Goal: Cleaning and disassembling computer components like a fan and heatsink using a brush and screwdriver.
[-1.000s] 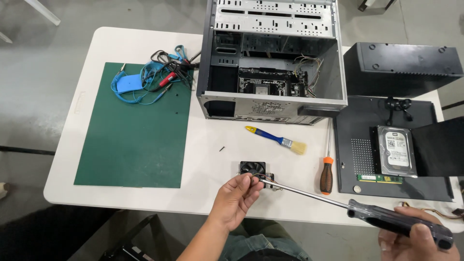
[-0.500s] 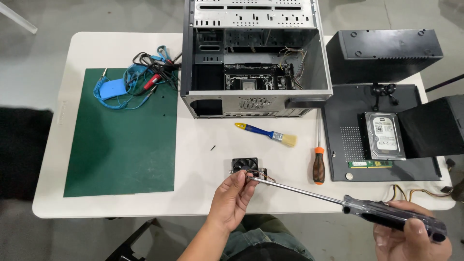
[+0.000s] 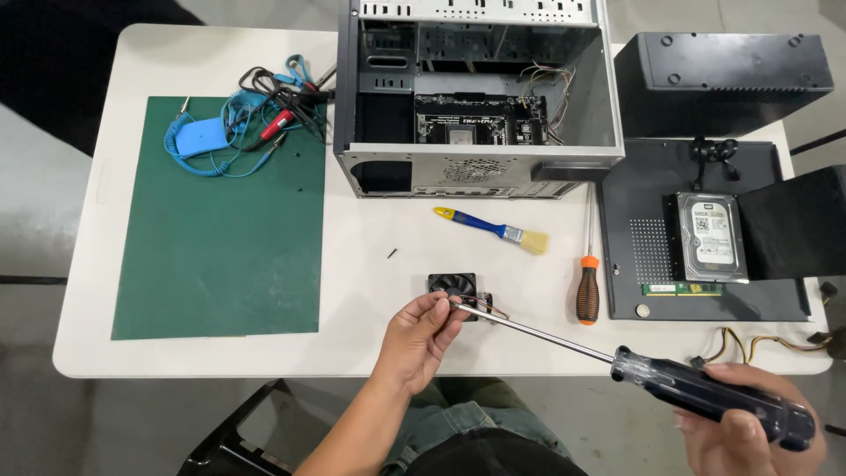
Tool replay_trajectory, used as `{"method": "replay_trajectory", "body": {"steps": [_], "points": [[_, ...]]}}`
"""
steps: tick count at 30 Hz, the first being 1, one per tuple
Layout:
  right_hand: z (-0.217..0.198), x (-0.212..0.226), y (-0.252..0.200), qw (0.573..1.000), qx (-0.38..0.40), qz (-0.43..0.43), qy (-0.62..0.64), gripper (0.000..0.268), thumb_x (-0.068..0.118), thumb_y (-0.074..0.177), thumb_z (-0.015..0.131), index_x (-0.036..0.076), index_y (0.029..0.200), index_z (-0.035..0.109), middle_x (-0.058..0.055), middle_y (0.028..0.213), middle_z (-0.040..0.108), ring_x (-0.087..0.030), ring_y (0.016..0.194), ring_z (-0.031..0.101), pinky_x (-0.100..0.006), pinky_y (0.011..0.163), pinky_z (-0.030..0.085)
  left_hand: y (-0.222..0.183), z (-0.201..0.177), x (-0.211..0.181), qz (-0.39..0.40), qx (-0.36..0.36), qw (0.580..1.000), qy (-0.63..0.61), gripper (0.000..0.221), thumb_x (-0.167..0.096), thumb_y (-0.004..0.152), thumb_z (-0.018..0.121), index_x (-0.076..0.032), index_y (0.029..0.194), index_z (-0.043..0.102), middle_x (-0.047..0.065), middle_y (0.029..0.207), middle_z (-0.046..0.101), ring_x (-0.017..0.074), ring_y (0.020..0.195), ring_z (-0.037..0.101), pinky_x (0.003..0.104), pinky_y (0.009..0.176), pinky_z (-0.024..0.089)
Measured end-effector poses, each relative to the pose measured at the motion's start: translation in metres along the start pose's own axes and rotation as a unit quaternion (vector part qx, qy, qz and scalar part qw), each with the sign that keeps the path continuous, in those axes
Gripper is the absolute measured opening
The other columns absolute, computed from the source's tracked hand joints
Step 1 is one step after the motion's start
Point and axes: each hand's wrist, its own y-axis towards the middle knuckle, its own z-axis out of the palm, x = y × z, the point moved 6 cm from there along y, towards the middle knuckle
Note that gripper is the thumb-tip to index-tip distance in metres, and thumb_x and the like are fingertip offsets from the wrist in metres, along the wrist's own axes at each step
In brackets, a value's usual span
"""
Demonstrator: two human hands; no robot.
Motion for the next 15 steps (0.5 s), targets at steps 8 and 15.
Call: {"method": "replay_trajectory", "body": {"steps": [8, 15], "points": [[-0.003, -0.043, 0.024, 0.994, -0.056, -0.038, 0.092, 0.053, 0.048, 0.095, 0.073, 0.000, 0.116, 0.062, -0.015, 0.076, 0.055, -0.019, 0.051, 0.052, -0.024, 0.043, 0.039, 0.008, 0.013, 0.005, -0.001, 0.067, 0.998, 0.017, 0.025, 0.004, 0.087, 0.069, 0.006, 0.112, 0.066, 0.026, 0.102, 0.072, 0.0374, 0.102, 0.073, 0.033, 0.092, 0.061], [0.003, -0.007, 0.025, 0.993, -0.101, -0.048, -0.042, 0.054, 0.047, 0.101, 0.063, -0.005, 0.117, 0.059, -0.013, 0.068, 0.046, -0.017, 0.048, 0.044, -0.024, 0.048, 0.033, -0.025, 0.036, -0.027, 0.491, 0.174, 0.592, 0.615, 0.037, 0.000, 0.083, 0.075, -0.009, 0.118, 0.068, 0.006, 0.118, 0.069, 0.0272, 0.114, 0.061, 0.043, 0.105, 0.047]]}}
